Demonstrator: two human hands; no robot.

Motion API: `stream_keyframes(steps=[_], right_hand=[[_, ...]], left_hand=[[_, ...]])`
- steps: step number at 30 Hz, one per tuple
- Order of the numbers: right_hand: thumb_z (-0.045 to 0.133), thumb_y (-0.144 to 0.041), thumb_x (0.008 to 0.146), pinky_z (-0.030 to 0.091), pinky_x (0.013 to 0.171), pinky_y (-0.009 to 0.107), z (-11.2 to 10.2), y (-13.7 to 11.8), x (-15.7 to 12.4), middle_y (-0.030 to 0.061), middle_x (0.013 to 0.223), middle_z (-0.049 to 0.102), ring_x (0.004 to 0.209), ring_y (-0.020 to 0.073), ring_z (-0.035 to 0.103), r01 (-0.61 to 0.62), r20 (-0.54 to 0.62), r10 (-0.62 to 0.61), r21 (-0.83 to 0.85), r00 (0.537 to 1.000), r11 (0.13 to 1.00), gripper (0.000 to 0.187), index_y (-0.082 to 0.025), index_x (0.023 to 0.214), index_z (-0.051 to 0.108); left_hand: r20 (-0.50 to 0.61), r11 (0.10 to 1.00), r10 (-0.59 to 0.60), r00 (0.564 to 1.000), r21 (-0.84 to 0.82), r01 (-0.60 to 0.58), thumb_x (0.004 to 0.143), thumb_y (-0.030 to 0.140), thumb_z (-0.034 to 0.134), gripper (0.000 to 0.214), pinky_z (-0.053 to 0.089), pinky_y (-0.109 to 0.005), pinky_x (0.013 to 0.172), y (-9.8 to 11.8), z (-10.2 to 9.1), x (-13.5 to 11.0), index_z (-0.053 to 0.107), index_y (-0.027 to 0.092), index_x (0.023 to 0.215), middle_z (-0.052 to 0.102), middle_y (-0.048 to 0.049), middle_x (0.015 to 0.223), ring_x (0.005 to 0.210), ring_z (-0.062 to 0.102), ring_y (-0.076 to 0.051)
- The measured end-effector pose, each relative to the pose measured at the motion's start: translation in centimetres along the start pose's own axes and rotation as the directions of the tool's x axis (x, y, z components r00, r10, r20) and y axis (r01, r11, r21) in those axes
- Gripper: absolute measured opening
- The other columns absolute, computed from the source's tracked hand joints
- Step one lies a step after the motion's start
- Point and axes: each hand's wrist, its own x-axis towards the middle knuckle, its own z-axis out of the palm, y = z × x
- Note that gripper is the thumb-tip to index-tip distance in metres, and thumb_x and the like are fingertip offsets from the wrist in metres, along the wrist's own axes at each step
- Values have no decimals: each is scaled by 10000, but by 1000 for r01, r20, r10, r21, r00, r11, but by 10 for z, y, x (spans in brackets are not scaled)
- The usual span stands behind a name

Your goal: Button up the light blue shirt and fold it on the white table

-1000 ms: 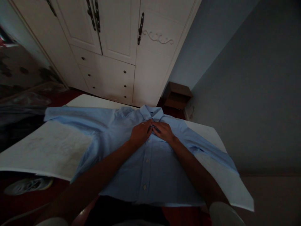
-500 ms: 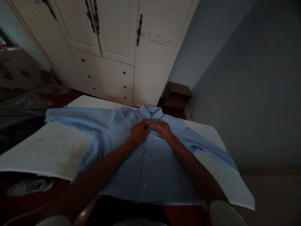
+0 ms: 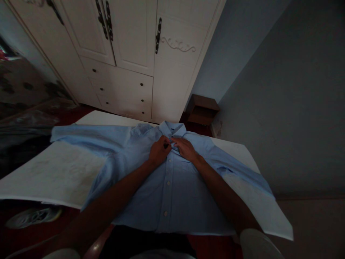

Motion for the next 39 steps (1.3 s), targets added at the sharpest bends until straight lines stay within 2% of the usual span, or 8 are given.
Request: stream_keyframes(steps=[9, 13, 15, 19, 22, 25, 30, 39], right_hand=[[445, -277, 966, 519, 881, 352, -7, -10, 0, 114, 1083, 680, 1006, 209, 636, -59, -94, 66, 74, 993, 996, 288, -193, 1200, 590], [548, -369, 909, 523, 786, 312, -20, -20, 5, 107, 970, 662, 905, 199, 628, -237, -182, 274, 200, 944, 951, 225, -188, 969, 668], [556, -379, 887, 504, 634, 257, -28, -21, 10, 51, 775, 659, 691, 150, 614, -405, -43, 451, 369, 892, 837, 229, -185, 851, 673], [604, -330, 794, 355, 382, 180, -43, -20, 20, 18, 661, 676, 428, 83, 529, -725, 541, 497, 605, 678, 330, 201, -147, 832, 679], [675, -284, 716, 330, 344, 161, -47, -21, 23, 45, 704, 705, 438, 78, 554, -756, 640, 479, 650, 601, 78, 204, -124, 842, 692], [714, -277, 707, 320, 332, 146, -45, -24, 22, 60, 726, 714, 453, 72, 563, -749, 653, 513, 662, 557, -29, 203, -119, 834, 695], [772, -270, 673, 314, 321, 140, -33, -24, 20, 55, 747, 721, 456, 69, 566, -729, 618, 575, 683, 537, -52, 208, -133, 794, 673], [760, -309, 636, 341, 334, 153, -32, -24, 19, 26, 678, 700, 453, 84, 578, -704, 579, 532, 708, 618, 47, 235, -138, 757, 652]], left_hand=[[-34, 994, 11, 999, -112, -14, 732, 176, 606, 119, 498, -271, 708, -6, 1, 5, 511, 212, 793, 652, 10, 761, 718, 646, -149], [-87, 987, -38, 996, -160, 23, 685, 159, 639, 147, 499, -266, 700, -5, 1, 6, 528, 204, 770, 659, 9, 747, 709, 648, -149], [-110, 982, -58, 992, -185, 37, 678, 155, 640, 142, 502, -267, 703, -4, 2, 6, 536, 200, 762, 661, 7, 744, 708, 648, -149], [-145, 968, -65, 987, -248, 28, 676, 156, 640, 149, 511, -262, 706, -1, 3, 4, 552, 197, 789, 673, 4, 761, 729, 659, -148], [-157, 965, -47, 986, -262, 5, 687, 162, 646, 147, 520, -267, 725, 1, 2, 2, 566, 196, 805, 690, -1, 778, 751, 669, -151], [-157, 965, -38, 987, -263, -5, 697, 176, 655, 133, 528, -272, 729, 3, 2, 1, 578, 194, 804, 701, -7, 785, 757, 676, -155], [-127, 963, -14, 992, -269, -21, 711, 188, 660, 122, 527, -264, 719, 1, 2, 1, 594, 185, 814, 705, -16, 792, 759, 680, -153], [-44, 991, 136, 990, -9, -136, 747, 234, 656, 180, 512, -296, 780, 0, -3, 0, 649, 190, 922, 694, -43, 900, 828, 645, -166]])
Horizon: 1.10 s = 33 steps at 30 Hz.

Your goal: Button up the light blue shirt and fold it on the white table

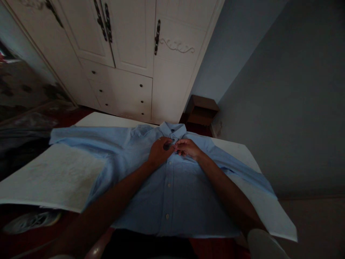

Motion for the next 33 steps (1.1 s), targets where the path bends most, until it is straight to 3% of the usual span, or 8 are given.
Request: stream_keyframes(steps=[4, 8, 13, 20, 33], right_hand=[[742, -322, 663, 345, 345, 155, -2, -1, 0, 44, 668, 704, 461, 100, 604, 1, -10, -2, -77, 1000, 997, 229, -131, 747, 647], [716, -299, 693, 367, 351, 155, -1, -1, 0, 49, 660, 702, 493, 125, 642, -4, -12, 4, -77, 1000, 997, 196, -130, 763, 646], [673, -224, 724, 372, 337, 155, 0, -1, 0, 48, 671, 702, 492, 125, 642, -38, -59, 33, -76, 998, 996, 107, -136, 763, 628], [677, -210, 738, 376, 322, 148, 3, -3, -1, 21, 645, 685, 443, 101, 609, -36, -61, 31, -98, 998, 994, 82, -148, 756, 626], [679, -208, 720, 377, 307, 140, 7, 1, 3, 4, 631, 672, 418, 88, 587, 16, -57, -28, -212, 998, 977, 80, -148, 751, 636]], left_hand=[[73, 992, 35, 997, 119, -44, 826, 297, 597, 148, 494, -303, 774, -3, -3, 4, 703, 195, 817, 696, -46, 824, 796, 637, -177], [153, 992, -20, 988, 126, 1, 843, 316, 563, 214, 487, -301, 759, -8, -4, 9, 727, 190, 785, 718, -46, 804, 768, 648, -185], [129, 991, -114, 985, 81, 104, 851, 345, 529, 252, 483, -282, 743, -9, -4, 9, 727, 192, 824, 732, -37, 826, 763, 652, -176], [87, 996, -84, 993, -2, 84, 823, 341, 559, 206, 476, -259, 685, -8, -4, 7, 709, 210, 768, 713, -16, 742, 688, 636, -163], [92, 984, -148, 985, -85, 156, 788, 306, 602, 170, 495, -249, 653, -13, 0, 9, 716, 193, 732, 714, -13, 710, 672, 658, -160]])
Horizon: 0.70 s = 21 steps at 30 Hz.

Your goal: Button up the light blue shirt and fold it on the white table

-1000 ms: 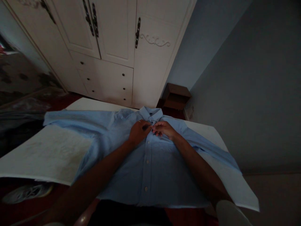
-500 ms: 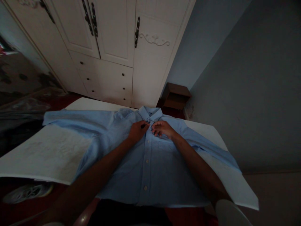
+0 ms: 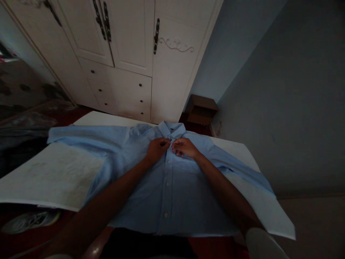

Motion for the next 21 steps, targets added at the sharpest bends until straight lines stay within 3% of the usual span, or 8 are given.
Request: stream_keyframes(steps=[8, 12, 16, 19, 21], right_hand=[[681, -200, 726, 355, 316, 136, 8, 1, -1, -19, 615, 650, 401, 75, 559, 30, -69, -37, -97, 997, 995, 79, -170, 740, 609], [647, -178, 760, 377, 383, 155, 14, 3, -4, -42, 603, 616, 423, 72, 554, 121, -149, -160, -241, 976, 963, 62, -193, 726, 598], [656, -201, 762, 407, 470, 180, 17, 8, -4, -36, 611, 612, 502, 89, 569, 198, -163, -268, -352, 950, 915, 74, -203, 705, 610], [657, -210, 754, 415, 487, 189, 14, 8, -3, -32, 625, 621, 506, 92, 575, 196, -164, -265, -346, 950, 918, 66, -197, 700, 622], [659, -221, 744, 397, 454, 184, 9, 3, -3, -26, 619, 632, 468, 86, 566, 153, -116, -192, -284, 974, 946, 62, -186, 702, 629]], left_hand=[[-17, 999, -24, 1000, 35, 25, 762, 300, 615, 146, 498, -259, 650, -1, 1, 1, 706, 189, 738, 725, -21, 725, 688, 674, -170], [-56, 999, -30, 998, 36, 32, 747, 241, 632, 69, 513, -270, 676, 0, 1, 0, 684, 197, 763, 732, -26, 746, 706, 691, -180], [-82, 997, -69, 994, -40, 66, 711, 193, 670, 165, 522, -263, 655, 0, 2, -1, 645, 206, 873, 730, -10, 725, 692, 701, -180], [-84, 996, -60, 995, -69, 54, 709, 178, 668, 124, 531, -269, 681, 2, 2, -2, 628, 198, 824, 730, -16, 754, 722, 705, -179], [-87, 995, -55, 995, -84, 48, 711, 167, 660, 125, 533, -269, 682, 5, 3, -2, 621, 195, 827, 724, -11, 749, 713, 700, -172]])
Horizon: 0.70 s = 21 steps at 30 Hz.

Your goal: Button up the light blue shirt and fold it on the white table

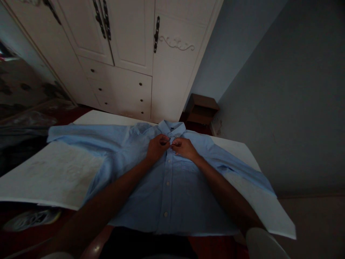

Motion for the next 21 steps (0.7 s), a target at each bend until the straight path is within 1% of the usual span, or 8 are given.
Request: stream_keyframes(steps=[1, 3, 5, 7, 10, 15, 18, 21], right_hand=[[658, -230, 738, 378, 424, 180, -4, -2, 1, -18, 622, 643, 447, 84, 559, -51, 60, 48, 50, 997, 997, 62, -179, 712, 636], [654, -256, 727, 329, 363, 171, -14, -6, 1, 3, 639, 668, 416, 79, 539, -173, 180, 141, 180, 974, 968, 98, -161, 748, 657], [659, -274, 707, 292, 327, 162, -22, -8, 0, 18, 650, 681, 401, 69, 520, -267, 250, 194, 306, 949, 914, 155, -142, 788, 678], [675, -284, 694, 286, 319, 152, -27, -9, -1, 22, 642, 680, 401, 60, 516, -308, 273, 210, 395, 939, 866, 193, -129, 807, 692], [696, -296, 701, 307, 323, 140, -26, -9, -1, 22, 617, 669, 414, 58, 529, -343, 288, 227, 461, 930, 818, 194, -123, 787, 697], [703, -254, 740, 358, 337, 133, -19, -8, 0, 51, 673, 701, 468, 74, 582, -404, 313, 281, 458, 907, 792, 140, -119, 775, 695], [692, -237, 768, 358, 340, 128, -20, -6, 1, 73, 733, 724, 495, 77, 604, -409, 330, 273, 477, 904, 778, 136, -107, 810, 697], [713, -241, 749, 362, 347, 129, -21, -2, 1, 78, 764, 732, 510, 83, 617, -420, 357, 262, 498, 896, 758, 154, -106, 819, 696]], left_hand=[[-5, 1000, 3, 1000, -9, -3, 715, 165, 655, 129, 533, -268, 680, 1, 0, 0, 619, 195, 834, 720, -8, 741, 701, 696, -167], [-26, 999, 6, 1000, -32, -7, 715, 169, 655, 128, 533, -264, 675, 3, 1, -1, 613, 194, 833, 713, -4, 734, 689, 688, -159], [-55, 998, 7, 998, -65, -10, 716, 184, 659, 120, 532, -262, 674, 3, 1, -1, 607, 194, 823, 707, -4, 732, 694, 684, -156], [-77, 996, 7, 997, -89, -14, 715, 196, 664, 114, 532, -261, 681, 3, 2, -2, 602, 191, 811, 705, -7, 742, 710, 684, -155], [-95, 995, 19, 995, -94, -28, 725, 205, 662, 104, 531, -266, 704, 4, 3, -4, 604, 188, 810, 707, -13, 773, 725, 682, -152], [-69, 995, 46, 997, -80, -52, 743, 201, 652, 83, 532, -268, 709, 5, 3, -6, 599, 192, 806, 709, -16, 787, 732, 683, -152], [-59, 996, 65, 996, -63, -69, 746, 186, 652, 85, 534, -267, 712, 6, 3, -6, 601, 190, 814, 709, -15, 783, 728, 684, -151], [-43, 995, 98, 994, -25, -99, 748, 179, 658, 99, 537, -263, 719, 6, 2, -7, 605, 198, 829, 715, -9, 803, 752, 692, -152]])
